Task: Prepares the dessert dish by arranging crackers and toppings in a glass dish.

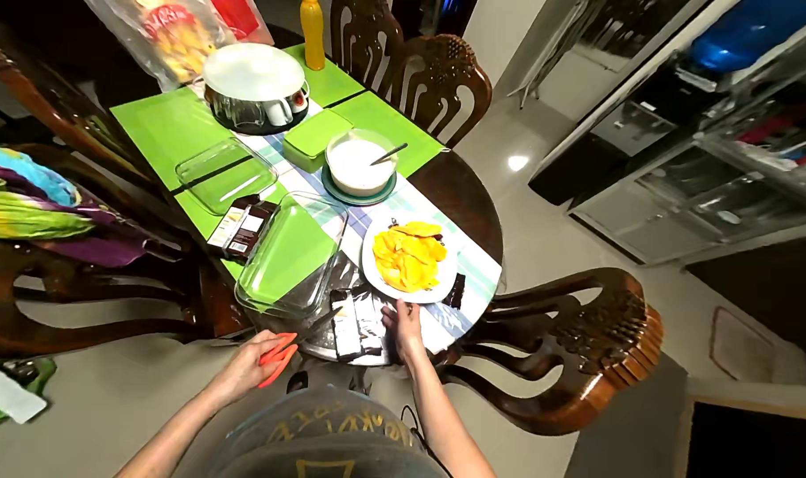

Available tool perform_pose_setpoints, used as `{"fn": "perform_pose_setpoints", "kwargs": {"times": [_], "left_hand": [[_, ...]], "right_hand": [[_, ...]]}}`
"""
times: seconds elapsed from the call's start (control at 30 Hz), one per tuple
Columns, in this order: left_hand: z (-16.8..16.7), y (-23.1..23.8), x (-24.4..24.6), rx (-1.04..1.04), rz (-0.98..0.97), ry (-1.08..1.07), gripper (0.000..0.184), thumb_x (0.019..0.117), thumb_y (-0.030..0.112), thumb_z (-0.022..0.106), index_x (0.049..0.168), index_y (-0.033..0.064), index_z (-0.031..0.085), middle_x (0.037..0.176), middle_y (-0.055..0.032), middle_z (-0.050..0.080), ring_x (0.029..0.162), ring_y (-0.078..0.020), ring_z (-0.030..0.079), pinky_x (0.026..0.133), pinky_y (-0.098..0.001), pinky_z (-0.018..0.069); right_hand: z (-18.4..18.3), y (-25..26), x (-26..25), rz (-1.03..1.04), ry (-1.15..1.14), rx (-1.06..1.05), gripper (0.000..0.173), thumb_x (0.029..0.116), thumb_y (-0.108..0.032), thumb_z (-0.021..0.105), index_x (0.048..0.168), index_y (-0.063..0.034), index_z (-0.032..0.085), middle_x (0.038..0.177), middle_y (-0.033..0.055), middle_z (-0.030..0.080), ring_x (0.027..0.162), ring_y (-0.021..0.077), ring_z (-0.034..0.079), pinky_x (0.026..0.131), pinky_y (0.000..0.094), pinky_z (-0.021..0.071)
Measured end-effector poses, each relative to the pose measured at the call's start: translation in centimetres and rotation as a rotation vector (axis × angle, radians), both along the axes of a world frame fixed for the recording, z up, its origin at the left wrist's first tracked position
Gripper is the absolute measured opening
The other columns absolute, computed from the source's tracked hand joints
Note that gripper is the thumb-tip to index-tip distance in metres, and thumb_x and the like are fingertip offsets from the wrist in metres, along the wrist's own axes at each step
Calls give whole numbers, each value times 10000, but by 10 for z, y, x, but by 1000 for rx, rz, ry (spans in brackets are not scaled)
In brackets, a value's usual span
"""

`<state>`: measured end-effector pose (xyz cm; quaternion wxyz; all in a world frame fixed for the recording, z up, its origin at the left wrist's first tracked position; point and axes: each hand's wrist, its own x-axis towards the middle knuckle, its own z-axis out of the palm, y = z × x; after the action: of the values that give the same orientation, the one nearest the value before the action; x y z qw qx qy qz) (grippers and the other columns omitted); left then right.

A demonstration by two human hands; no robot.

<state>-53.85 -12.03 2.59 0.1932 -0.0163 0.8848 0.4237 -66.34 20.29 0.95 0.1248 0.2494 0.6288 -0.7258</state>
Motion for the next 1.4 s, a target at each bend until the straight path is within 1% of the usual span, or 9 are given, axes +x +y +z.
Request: {"fn": "perform_pose_setpoints", "kwargs": {"times": [0.1,0.37,0.47,0.53,0.67,0.8,1.03,1.23,1.4], "left_hand": [[1,12,0,-20,60,-40,426,904,136,696,1317,33,672,1253,-170,648,1142,-289,628,1018,-467,498],[0,29,-1,-39,84,-59,429,908,159,700,1314,23,673,1234,-188,653,1136,-303,632,1019,-468,495],[2,29,0,-70,165,-62,427,909,149,711,1316,30,670,1261,-191,649,1148,-321,634,1022,-491,495],[4,33,-1,-93,203,-70,434,907,153,729,1315,20,667,1268,-197,648,1150,-327,637,1022,-499,496],[15,45,-11,-172,219,-101,453,900,229,774,1294,27,680,1231,-182,662,1124,-305,648,1013,-474,509],[24,52,-20,-240,190,-85,463,905,242,767,1305,30,670,1237,-201,666,1154,-339,644,1039,-491,492],[-4,98,-48,-248,-176,33,424,970,162,668,1366,35,588,1348,-233,600,1260,-403,586,1056,-551,482],[-14,156,-99,-285,-392,239,298,1035,192,564,1213,-13,686,1299,-228,639,1300,-407,554,1088,-537,443],[50,168,-107,270,-244,372,350,1016,316,618,1197,30,707,1276,-141,674,1199,-202,641,1046,-344,514]], "right_hand": [[5,-3,-13,-187,-36,-196,436,1137,-212,290,1469,69,282,1308,295,556,1027,317,702,852,403,604],[1,6,-46,-81,-14,-16,383,1100,-137,390,1421,68,348,1179,253,628,943,254,702,799,367,592],[10,-7,-29,263,5,355,787,1012,-321,625,1551,61,198,1333,287,569,1163,336,621,994,472,518],[19,-33,-4,528,-17,672,1206,821,-598,755,1607,17,78,1513,267,444,1348,394,509,1087,601,432],[7,-71,21,848,-13,1126,1548,541,-811,797,1642,-94,-22,1616,279,249,1390,464,416,989,663,452],[13,-46,18,880,-55,1142,1509,572,-531,916,1640,-144,-78,1567,269,324,1360,455,448,971,636,476],[8,77,61,529,593,968,1398,510,-414,893,1569,114,150,1564,315,354,1427,488,374,1171,673,241],[3,104,69,402,807,910,1303,569,-369,882,1539,134,174,1524,377,348,1411,522,365,1136,727,225],[7,105,66,330,936,886,1253,644,-417,872,1541,97,164,1494,378,371,1429,448,375,1179,637,252]]}}
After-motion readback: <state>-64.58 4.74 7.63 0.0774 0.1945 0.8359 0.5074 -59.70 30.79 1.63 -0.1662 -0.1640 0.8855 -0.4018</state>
